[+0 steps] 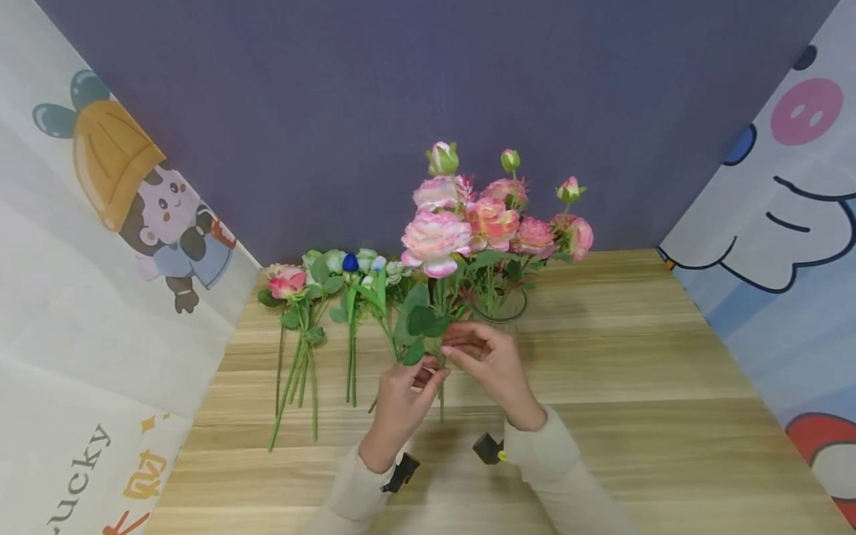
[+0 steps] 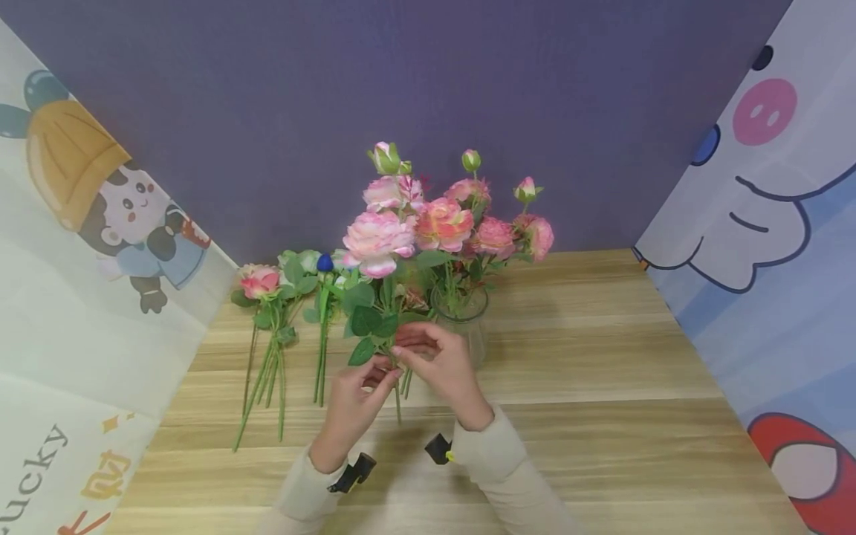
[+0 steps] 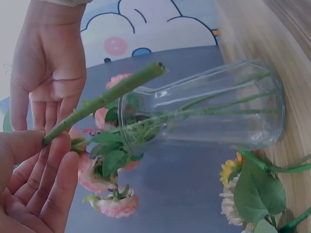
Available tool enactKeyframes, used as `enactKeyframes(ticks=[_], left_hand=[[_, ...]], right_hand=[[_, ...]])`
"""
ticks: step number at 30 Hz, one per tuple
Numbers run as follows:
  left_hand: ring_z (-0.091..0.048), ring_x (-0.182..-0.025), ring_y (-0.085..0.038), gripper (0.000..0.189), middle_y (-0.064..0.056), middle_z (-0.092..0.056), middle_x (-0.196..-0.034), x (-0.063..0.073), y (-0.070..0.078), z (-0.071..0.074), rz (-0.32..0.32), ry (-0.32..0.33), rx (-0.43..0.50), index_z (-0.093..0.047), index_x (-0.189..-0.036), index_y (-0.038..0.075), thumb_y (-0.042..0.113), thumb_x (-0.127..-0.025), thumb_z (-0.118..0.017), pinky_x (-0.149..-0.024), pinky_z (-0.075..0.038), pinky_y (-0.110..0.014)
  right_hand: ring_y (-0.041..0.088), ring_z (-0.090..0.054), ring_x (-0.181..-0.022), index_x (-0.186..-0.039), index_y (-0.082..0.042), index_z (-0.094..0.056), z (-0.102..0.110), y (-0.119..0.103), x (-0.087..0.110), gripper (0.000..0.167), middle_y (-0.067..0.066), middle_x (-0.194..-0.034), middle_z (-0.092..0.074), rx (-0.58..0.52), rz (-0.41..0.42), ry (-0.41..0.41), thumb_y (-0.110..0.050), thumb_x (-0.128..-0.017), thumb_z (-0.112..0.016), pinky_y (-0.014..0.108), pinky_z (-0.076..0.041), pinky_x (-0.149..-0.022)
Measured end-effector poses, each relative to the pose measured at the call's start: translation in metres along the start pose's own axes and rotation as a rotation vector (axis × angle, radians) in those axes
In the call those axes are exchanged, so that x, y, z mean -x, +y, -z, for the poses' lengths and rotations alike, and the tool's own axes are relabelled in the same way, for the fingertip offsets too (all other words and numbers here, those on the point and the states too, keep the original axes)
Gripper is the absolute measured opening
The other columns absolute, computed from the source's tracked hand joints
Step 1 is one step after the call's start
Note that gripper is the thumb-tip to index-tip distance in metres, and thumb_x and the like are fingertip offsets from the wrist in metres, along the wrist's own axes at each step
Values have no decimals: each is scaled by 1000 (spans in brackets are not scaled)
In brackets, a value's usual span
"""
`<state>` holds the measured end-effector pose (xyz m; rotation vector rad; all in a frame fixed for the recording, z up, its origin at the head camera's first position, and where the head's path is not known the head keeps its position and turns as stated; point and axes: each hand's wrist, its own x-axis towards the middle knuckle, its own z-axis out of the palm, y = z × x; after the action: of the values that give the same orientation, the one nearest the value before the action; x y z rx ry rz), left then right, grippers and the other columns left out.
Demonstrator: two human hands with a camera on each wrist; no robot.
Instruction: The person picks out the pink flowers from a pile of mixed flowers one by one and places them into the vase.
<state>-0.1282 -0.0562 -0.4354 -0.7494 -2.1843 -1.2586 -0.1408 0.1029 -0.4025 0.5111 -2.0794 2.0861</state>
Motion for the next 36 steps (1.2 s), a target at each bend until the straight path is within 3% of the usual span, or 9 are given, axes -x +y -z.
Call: enactKeyframes(ticks=[14,19,26,33,36], left_hand=[[-65,-60,-14,19,-9,-68,-78,-4,7,-3,-11,-14,27,-63,-94,3,4,-79,-74,-55,-49,-11],[-65,-60,-13,14,-9,-68,-77,-4,7,-4,-23,-19,48,-65,-92,3,4,-80,-73,-56,-50,-11],[-65,-62,-13,13,-8,-68,-79,-4,6,-7,4,-25,63,-67,-93,4,6,-81,-72,-55,-50,-11],[-67,-67,-14,17,-8,-70,-87,-4,5,-8,8,-31,60,-68,-96,6,6,-80,-74,-57,-50,-12],[-67,-69,-14,18,-8,-70,-91,-3,2,-9,10,-43,68,-69,-98,6,6,-80,-74,-58,-51,-12]], right_hand=[[13,-65,-84,-106,12,-60,-1,-10,9,30,26,-95,-63,-37,-46,41,8,-78,-70,27,-55,-76],[15,-66,-81,-104,10,-63,0,-12,12,25,24,-92,-65,-34,-10,70,4,-81,-70,29,-56,-74],[12,-67,-78,-101,12,-62,0,-10,13,22,24,-89,-65,-50,83,91,13,-80,-65,28,-56,-70],[15,-67,-80,-98,10,-64,2,-9,13,20,1,-90,-69,-26,175,136,5,-80,-70,26,-56,-69],[12,-67,-81,-98,12,-62,4,-9,13,20,-5,-90,-69,-58,194,151,10,-78,-69,25,-56,-70]])
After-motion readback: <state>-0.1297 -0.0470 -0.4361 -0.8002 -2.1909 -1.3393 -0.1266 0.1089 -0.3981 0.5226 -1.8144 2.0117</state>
